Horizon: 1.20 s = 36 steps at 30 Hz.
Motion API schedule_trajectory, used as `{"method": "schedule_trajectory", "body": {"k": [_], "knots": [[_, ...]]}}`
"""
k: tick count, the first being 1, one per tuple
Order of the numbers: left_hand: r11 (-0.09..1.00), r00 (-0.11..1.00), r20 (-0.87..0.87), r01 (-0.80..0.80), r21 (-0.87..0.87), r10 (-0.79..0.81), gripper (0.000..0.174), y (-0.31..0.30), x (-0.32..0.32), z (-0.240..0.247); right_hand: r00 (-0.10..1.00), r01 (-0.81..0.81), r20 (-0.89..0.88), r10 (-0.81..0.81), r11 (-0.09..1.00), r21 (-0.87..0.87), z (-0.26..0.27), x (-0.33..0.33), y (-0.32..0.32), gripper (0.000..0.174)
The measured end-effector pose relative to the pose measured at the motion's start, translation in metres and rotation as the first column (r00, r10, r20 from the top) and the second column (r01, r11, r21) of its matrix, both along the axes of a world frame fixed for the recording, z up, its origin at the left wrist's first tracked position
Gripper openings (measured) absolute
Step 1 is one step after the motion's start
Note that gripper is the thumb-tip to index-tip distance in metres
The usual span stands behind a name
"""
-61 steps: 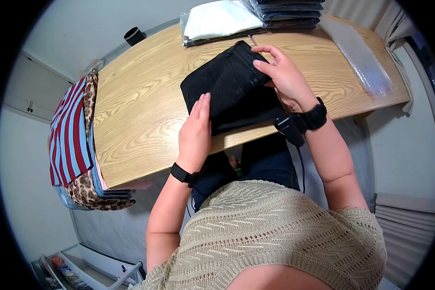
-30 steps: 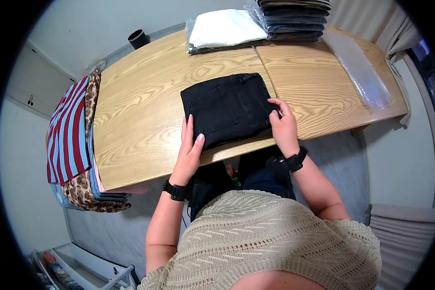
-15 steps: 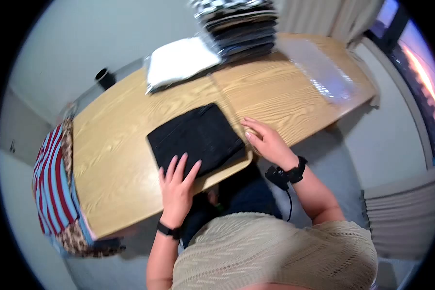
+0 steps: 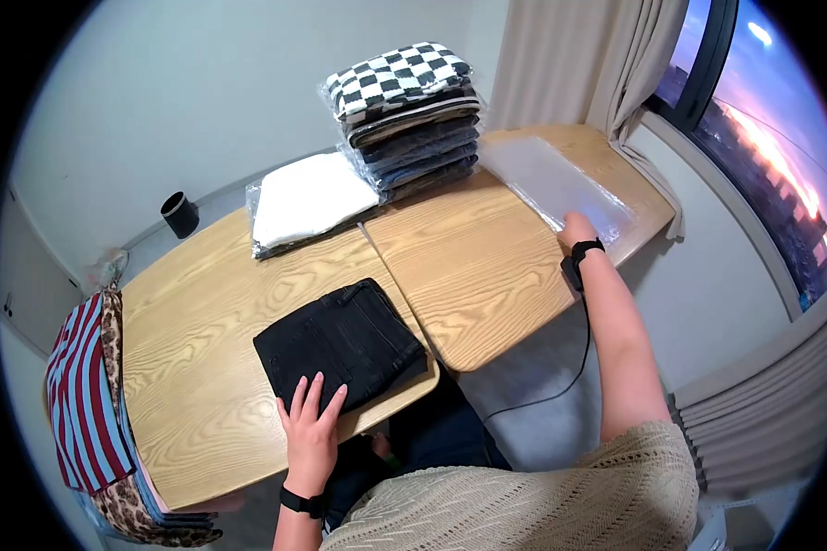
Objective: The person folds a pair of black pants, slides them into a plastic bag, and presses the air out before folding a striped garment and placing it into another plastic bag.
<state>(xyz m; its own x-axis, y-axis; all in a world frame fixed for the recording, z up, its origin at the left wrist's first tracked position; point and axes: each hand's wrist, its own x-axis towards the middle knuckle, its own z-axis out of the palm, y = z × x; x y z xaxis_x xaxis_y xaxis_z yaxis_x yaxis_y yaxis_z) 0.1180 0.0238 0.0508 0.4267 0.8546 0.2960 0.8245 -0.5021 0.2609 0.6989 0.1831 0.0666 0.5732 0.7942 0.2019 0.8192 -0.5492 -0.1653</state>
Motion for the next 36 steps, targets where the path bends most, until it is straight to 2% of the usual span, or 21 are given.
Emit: {"method": "schedule_trajectory", "body": {"k": [3, 6, 8, 12, 14, 15, 17, 18, 19, 20, 21, 22, 24, 26, 28, 29, 31, 32, 34, 36], "knots": [[1.000, 1.000, 0.004, 0.000, -0.019, 0.000, 0.056, 0.000, 0.000, 0.001, 0.995, 0.050, 0.090, -0.042, 0.995, -0.091, -0.010, 0.004, 0.008, 0.023], [1.000, 1.000, 0.010, 0.001, -0.030, -0.001, 0.056, 0.000, 0.000, 0.001, 0.988, 0.083, 0.138, -0.075, 0.995, -0.053, -0.003, -0.005, 0.006, 0.022], [1.000, 1.000, 0.010, 0.004, -0.027, -0.004, 0.056, 0.000, 0.000, 0.002, 0.985, 0.104, 0.137, -0.109, 0.994, 0.039, -0.001, -0.005, 0.004, 0.019], [1.000, 1.000, 0.020, 0.005, -0.025, -0.005, 0.055, 0.000, 0.000, 0.000, 0.991, 0.070, 0.107, -0.079, 0.994, 0.087, 0.005, -0.004, -0.004, 0.024], [1.000, 1.000, 0.023, 0.005, -0.017, -0.005, 0.054, 0.000, 0.000, 0.000, 0.993, 0.026, -0.118, -0.009, 0.989, 0.143, 0.000, 0.011, -0.002, 0.026], [1.000, 1.000, 0.024, 0.006, -0.017, -0.005, 0.054, 0.000, -0.001, 0.000, 0.993, 0.025, -0.117, -0.009, 0.989, 0.143, -0.005, 0.022, 0.001, 0.026], [1.000, 1.000, 0.010, 0.010, -0.023, -0.010, 0.055, 0.000, -0.001, -0.001, 0.991, 0.054, -0.130, -0.013, 0.945, 0.322, -0.016, 0.042, 0.008, 0.024], [1.000, 1.000, 0.010, 0.010, -0.024, -0.010, 0.055, 0.000, -0.001, -0.001, 0.991, 0.054, -0.129, -0.013, 0.946, 0.321, -0.012, 0.040, 0.007, 0.024], [1.000, 1.000, 0.012, 0.013, -0.020, -0.013, 0.056, 0.000, -0.001, -0.002, 0.888, 0.180, -0.458, 0.050, 0.877, 0.446, -0.008, 0.039, 0.004, 0.025], [1.000, 1.000, 0.013, 0.015, -0.017, -0.015, 0.056, 0.000, -0.002, -0.002, 0.679, 0.339, -0.715, 0.165, 0.793, 0.506, -0.003, 0.038, 0.001, 0.026], [1.000, 1.000, 0.014, 0.012, -0.021, -0.012, 0.056, 0.000, -0.002, -0.002, 0.593, 0.382, -0.765, 0.252, 0.748, 0.543, 0.006, 0.024, -0.006, 0.028], [1.000, 1.000, 0.012, 0.015, -0.025, -0.015, 0.057, -0.001, -0.002, -0.001, 0.592, 0.379, -0.766, 0.252, 0.751, 0.540, 0.016, 0.008, -0.014, 0.028], [1.000, 1.000, 0.015, 0.011, -0.027, -0.010, 0.059, 0.000, -0.002, 0.001, 0.744, 0.186, -0.575, 0.342, 0.720, 0.669, 0.032, -0.021, -0.026, 0.024], [0.998, 0.999, 0.044, 0.024, -0.064, -0.022, 0.060, -0.002, -0.001, 0.005, 0.735, -0.013, -0.430, 0.524, 0.645, 0.764, 0.033, -0.043, -0.036, 0.021], [0.997, 0.998, 0.066, 0.025, -0.076, -0.020, 0.060, -0.002, -0.001, 0.008, 0.686, -0.054, -0.358, 0.633, 0.535, 0.843, 0.071, -0.131, -0.072, 0.020], [0.996, 0.996, 0.085, 0.033, -0.086, -0.026, 0.059, -0.003, -0.002, 0.009, 0.678, -0.055, -0.366, 0.637, 0.541, 0.839, 0.077, -0.157, -0.084, 0.020], [0.989, 0.992, 0.121, 0.054, -0.138, -0.038, 0.061, -0.003, -0.005, 0.014, 0.483, -0.124, -0.358, 0.799, 0.467, 0.876, 0.080, -0.200, -0.100, 0.018], [0.980, 0.985, 0.164, 0.087, -0.180, -0.057, 0.063, -0.003, -0.007, 0.016, 0.465, -0.124, -0.373, 0.803, 0.476, 0.871, 0.080, -0.222, -0.106, 0.018], [0.968, 0.966, 0.248, 0.131, -0.214, -0.076, 0.065, -0.002, -0.014, 0.019, 0.328, -0.261, -0.329, 0.885, 0.420, 0.869, 0.076, -0.264, -0.115, 0.016], [0.957, 0.884, 0.459, 0.208, -0.203, -0.095, 0.065, -0.002, -0.019, 0.026, 0.254, -0.409, -0.325, 0.911, 0.406, 0.817, 0.070, -0.301, -0.120, 0.014]]}}
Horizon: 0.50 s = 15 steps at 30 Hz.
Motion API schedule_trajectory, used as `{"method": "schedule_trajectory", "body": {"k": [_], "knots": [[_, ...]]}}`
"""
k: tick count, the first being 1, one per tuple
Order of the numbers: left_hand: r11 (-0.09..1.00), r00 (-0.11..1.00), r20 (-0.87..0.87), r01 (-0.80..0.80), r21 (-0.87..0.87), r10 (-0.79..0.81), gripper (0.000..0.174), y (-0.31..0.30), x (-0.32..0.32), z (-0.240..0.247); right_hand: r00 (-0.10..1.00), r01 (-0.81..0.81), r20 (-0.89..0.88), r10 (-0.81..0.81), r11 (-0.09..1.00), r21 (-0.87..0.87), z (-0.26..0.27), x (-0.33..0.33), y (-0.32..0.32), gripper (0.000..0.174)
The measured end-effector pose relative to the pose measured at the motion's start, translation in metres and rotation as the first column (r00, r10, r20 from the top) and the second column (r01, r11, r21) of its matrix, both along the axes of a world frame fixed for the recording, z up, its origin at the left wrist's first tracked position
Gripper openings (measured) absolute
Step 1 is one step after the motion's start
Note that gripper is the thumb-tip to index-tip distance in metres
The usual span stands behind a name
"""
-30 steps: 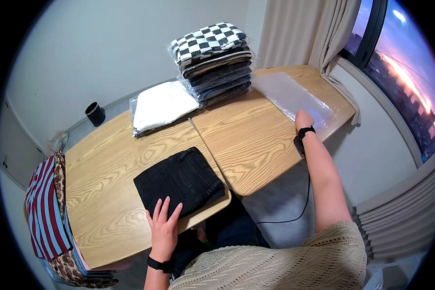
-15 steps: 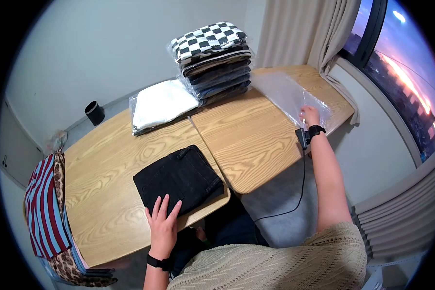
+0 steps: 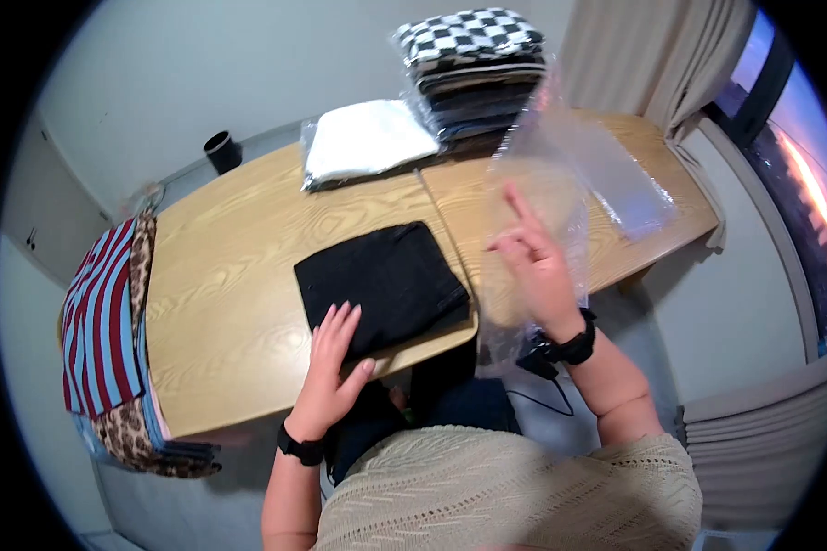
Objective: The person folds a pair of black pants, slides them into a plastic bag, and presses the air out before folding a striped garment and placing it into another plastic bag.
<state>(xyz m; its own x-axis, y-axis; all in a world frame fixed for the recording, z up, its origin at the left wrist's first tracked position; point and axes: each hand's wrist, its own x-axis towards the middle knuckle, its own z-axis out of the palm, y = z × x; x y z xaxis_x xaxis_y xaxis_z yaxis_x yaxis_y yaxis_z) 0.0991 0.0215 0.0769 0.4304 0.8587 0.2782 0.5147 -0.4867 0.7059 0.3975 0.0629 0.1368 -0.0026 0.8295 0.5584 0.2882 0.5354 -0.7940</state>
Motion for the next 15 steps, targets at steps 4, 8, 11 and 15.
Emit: {"method": "schedule_trajectory", "body": {"k": [4, 8, 11, 15], "knots": [[0.988, 0.844, 0.536, 0.058, -0.142, 0.027, 0.065, -0.012, -0.004, 0.021, 0.950, -0.263, 0.152, 0.273, 0.961, -0.083, -0.012, -0.077, -0.003, 0.012], [0.990, 0.767, 0.630, -0.045, -0.131, 0.119, 0.056, -0.020, -0.017, 0.029, 0.810, -0.539, 0.240, 0.535, 0.840, -0.055, -0.036, -0.140, 0.000, 0.015], [0.961, 0.790, 0.549, -0.201, -0.189, 0.273, 0.050, -0.021, -0.031, 0.024, 0.634, -0.696, 0.361, 0.684, 0.708, -0.119, -0.053, -0.165, -0.002, 0.026], [0.852, 0.638, 0.579, -0.268, -0.451, 0.507, 0.042, -0.018, -0.055, 0.001, 0.653, -0.656, 0.323, 0.685, 0.725, -0.211, -0.041, -0.145, -0.013, 0.032]]}}
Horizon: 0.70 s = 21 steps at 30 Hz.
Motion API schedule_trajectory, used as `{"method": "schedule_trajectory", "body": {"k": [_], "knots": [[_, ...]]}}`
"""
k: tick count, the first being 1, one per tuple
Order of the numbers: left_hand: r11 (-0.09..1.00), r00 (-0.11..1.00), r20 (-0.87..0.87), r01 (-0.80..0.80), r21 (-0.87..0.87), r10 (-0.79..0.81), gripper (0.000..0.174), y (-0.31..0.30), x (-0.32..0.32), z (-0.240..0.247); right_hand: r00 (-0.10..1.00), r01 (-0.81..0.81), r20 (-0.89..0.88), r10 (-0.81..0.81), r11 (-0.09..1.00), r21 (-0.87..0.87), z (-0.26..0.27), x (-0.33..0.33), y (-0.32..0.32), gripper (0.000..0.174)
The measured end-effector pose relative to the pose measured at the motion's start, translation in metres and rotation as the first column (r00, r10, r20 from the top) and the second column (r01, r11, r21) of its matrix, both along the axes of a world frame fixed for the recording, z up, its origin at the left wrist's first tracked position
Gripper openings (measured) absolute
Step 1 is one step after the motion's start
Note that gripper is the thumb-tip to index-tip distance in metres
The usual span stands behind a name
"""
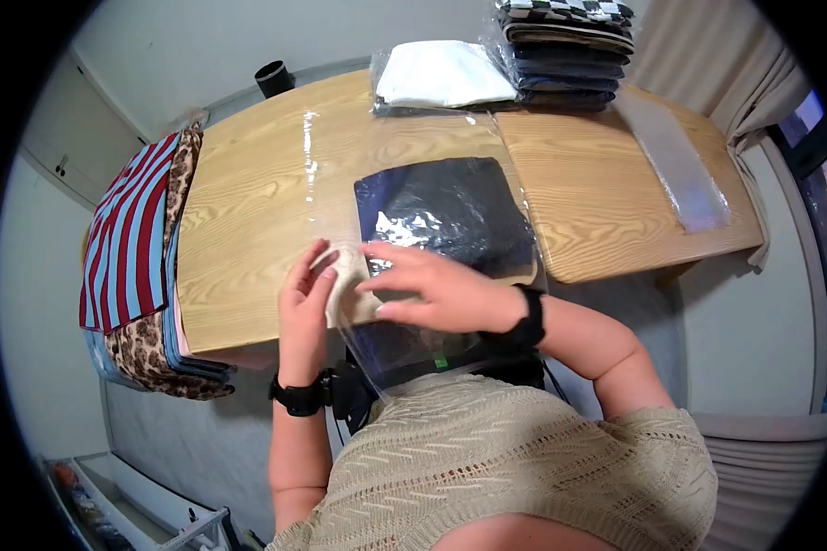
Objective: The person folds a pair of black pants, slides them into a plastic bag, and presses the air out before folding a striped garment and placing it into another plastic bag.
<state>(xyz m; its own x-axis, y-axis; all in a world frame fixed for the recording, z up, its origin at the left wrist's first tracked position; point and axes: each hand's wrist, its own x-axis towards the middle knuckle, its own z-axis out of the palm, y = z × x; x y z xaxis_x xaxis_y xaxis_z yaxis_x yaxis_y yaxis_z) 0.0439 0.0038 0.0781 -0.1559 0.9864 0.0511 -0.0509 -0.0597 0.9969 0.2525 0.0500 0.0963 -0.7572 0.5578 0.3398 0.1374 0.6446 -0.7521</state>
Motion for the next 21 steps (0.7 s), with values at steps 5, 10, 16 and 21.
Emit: {"method": "schedule_trajectory", "body": {"k": [5, 10, 16, 21], "knots": [[0.969, 0.968, 0.061, -0.246, 0.025, 0.244, 0.045, 0.000, -0.059, -0.015, 0.781, 0.562, -0.056, -0.622, 0.739, -0.372, 0.007, 0.077, 0.016, 0.026], [0.914, 0.909, 0.094, -0.406, -0.011, 0.405, 0.051, 0.012, -0.139, -0.034, 0.447, 0.804, 0.114, -0.887, 0.455, 0.384, -0.039, 0.133, 0.031, 0.057], [0.878, 0.877, -0.041, -0.479, 0.009, 0.479, 0.052, 0.023, -0.186, -0.052, 0.598, 0.792, 0.441, -0.670, 0.579, -0.196, -0.031, 0.126, 0.041, 0.070], [0.817, 0.516, -0.650, -0.480, 0.320, 0.558, 0.048, 0.007, -0.174, -0.017, 0.728, 0.684, 0.454, -0.514, 0.490, -0.541, -0.026, 0.125, 0.044, 0.054]]}}
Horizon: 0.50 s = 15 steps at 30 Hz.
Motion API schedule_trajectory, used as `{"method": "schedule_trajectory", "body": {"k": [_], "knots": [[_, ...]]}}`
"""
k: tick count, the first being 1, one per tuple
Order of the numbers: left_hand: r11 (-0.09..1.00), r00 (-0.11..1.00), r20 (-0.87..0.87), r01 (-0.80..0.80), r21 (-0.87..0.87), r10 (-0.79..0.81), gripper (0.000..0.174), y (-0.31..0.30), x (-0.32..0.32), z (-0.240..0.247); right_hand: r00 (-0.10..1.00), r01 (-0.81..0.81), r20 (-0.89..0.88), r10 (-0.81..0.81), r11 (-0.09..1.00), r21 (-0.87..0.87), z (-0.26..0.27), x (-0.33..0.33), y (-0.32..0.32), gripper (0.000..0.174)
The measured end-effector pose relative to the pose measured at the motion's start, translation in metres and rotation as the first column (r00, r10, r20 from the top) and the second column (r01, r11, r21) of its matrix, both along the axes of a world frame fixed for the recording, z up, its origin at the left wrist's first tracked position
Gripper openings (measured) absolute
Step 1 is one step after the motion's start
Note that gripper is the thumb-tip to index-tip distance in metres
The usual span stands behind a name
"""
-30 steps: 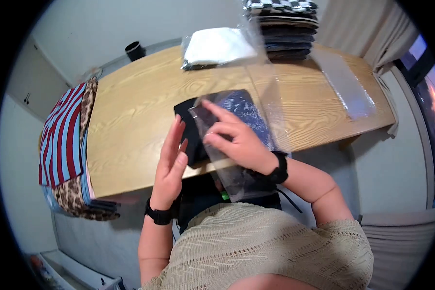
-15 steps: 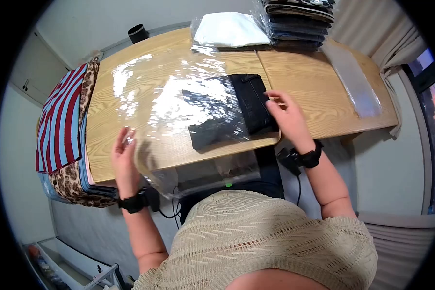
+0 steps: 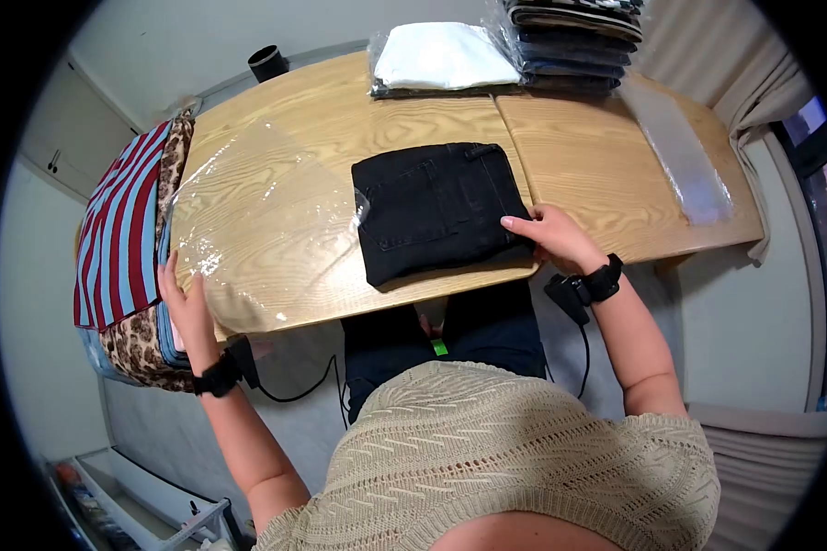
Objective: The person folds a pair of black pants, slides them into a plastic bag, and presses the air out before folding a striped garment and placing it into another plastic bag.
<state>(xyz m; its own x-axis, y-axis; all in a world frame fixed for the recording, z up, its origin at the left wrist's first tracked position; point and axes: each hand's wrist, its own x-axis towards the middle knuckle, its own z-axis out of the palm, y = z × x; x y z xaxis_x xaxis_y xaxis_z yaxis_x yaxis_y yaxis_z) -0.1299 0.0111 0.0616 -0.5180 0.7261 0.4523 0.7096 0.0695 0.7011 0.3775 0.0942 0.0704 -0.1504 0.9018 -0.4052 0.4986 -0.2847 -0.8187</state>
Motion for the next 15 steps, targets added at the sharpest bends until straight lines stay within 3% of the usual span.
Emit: {"method": "schedule_trajectory", "body": {"k": [1, 3, 5, 7, 8, 9, 10, 11, 12, 13, 14, 15], "knots": [[0.999, 0.996, -0.086, 0.031, -0.009, -0.032, 0.045, -0.006, 0.026, 0.019, 1.000, 0.004, 0.000, -0.004, 1.000, -0.009, -0.001, 0.001, -0.001, 0.054], [0.971, 0.960, -0.160, 0.238, 0.027, -0.231, 0.043, -0.013, 0.086, 0.043, 0.999, 0.011, -0.044, -0.012, 1.000, -0.021, -0.003, 0.001, 0.000, 0.049], [0.893, 0.845, -0.304, 0.447, -0.048, -0.440, 0.047, -0.012, 0.138, 0.043, 0.998, 0.020, -0.056, -0.020, 1.000, 0.004, -0.017, 0.004, 0.002, 0.047], [0.708, 0.689, -0.163, 0.690, -0.149, -0.706, 0.053, -0.009, 0.185, 0.036, 0.997, 0.027, -0.069, -0.025, 0.999, 0.035, -0.016, 0.000, -0.004, 0.045], [0.627, 0.613, -0.143, 0.735, -0.257, -0.777, 0.058, -0.003, 0.201, 0.034, 0.997, 0.040, -0.075, -0.029, 0.989, 0.146, -0.004, -0.010, -0.014, 0.043], [0.600, 0.545, -0.250, 0.732, -0.325, -0.800, 0.061, 0.003, 0.214, 0.030, 0.996, 0.055, -0.081, -0.035, 0.966, 0.254, 0.003, -0.017, -0.021, 0.041], [0.602, 0.470, -0.382, 0.689, -0.404, -0.795, 0.066, 0.008, 0.224, 0.026, 0.996, 0.058, -0.077, -0.040, 0.966, 0.253, 0.002, -0.017, -0.024, 0.041], [0.592, 0.440, -0.408, 0.688, -0.419, -0.800, 0.070, 0.012, 0.231, 0.020, 0.974, 0.114, -0.206, -0.093, 0.989, 0.090, 0.001, -0.017, -0.026, 0.040], [0.583, 0.408, -0.434, 0.687, -0.433, -0.803, 0.074, 0.015, 0.237, 0.014, 0.932, 0.147, -0.322, -0.165, 0.986, -0.079, -0.001, -0.015, -0.027, 0.039], [0.578, 0.403, -0.434, 0.693, -0.431, -0.806, 0.074, 0.016, 0.242, 0.010, 0.790, 0.092, -0.588, -0.174, 0.982, -0.167, -0.005, -0.020, -0.025, 0.039], [0.613, 0.398, -0.492, 0.663, -0.430, -0.775, 0.076, 0.018, 0.246, 0.006, 0.603, 0.247, -0.687, -0.406, 0.914, -0.323, -0.006, -0.021, -0.034, 0.039], [0.650, 0.392, -0.548, 0.630, -0.425, -0.739, 0.078, 0.020, 0.249, 0.004, 0.448, 0.187, -0.800, -0.399, 0.917, -0.352, -0.015, -0.016, -0.036, 0.040]]}}
